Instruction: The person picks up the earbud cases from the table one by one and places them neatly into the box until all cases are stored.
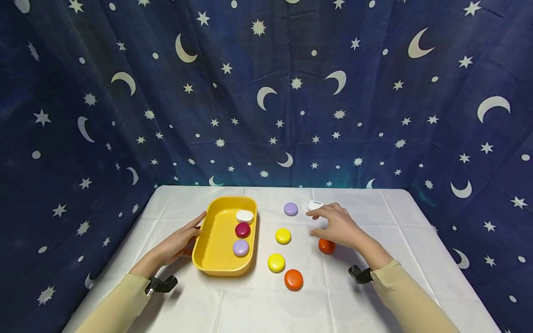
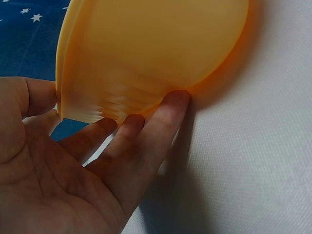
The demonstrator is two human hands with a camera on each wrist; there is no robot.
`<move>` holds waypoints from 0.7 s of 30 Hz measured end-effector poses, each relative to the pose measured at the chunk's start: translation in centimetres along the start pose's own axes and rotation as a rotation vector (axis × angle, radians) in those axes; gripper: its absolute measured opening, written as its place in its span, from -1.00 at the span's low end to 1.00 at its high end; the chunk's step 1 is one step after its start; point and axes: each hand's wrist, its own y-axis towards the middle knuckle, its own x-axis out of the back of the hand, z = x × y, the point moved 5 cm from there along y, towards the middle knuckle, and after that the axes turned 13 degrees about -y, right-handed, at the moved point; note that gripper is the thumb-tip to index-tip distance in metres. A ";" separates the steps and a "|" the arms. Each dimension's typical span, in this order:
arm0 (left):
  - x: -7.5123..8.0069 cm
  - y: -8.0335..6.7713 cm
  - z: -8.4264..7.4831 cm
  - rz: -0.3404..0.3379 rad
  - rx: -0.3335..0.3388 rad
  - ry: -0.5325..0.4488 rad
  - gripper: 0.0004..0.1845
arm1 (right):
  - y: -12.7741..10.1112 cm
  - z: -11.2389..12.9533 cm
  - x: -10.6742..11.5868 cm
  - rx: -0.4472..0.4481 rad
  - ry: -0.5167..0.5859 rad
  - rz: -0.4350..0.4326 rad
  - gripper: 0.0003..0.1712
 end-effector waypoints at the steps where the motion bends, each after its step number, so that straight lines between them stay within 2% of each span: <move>1: 0.0 0.0 0.0 0.002 -0.001 0.000 -0.28 | -0.2 -0.3 -0.1 -0.005 -0.006 0.005 -0.38; 14: 0.1 -0.2 0.0 -0.008 0.005 0.006 -0.29 | -3.1 -3.9 -2.2 -0.035 -0.051 0.067 -0.27; 21: 0.1 -0.1 0.0 -0.002 0.002 0.008 -0.28 | -3.8 -4.7 -3.1 -0.049 -0.069 0.072 -0.20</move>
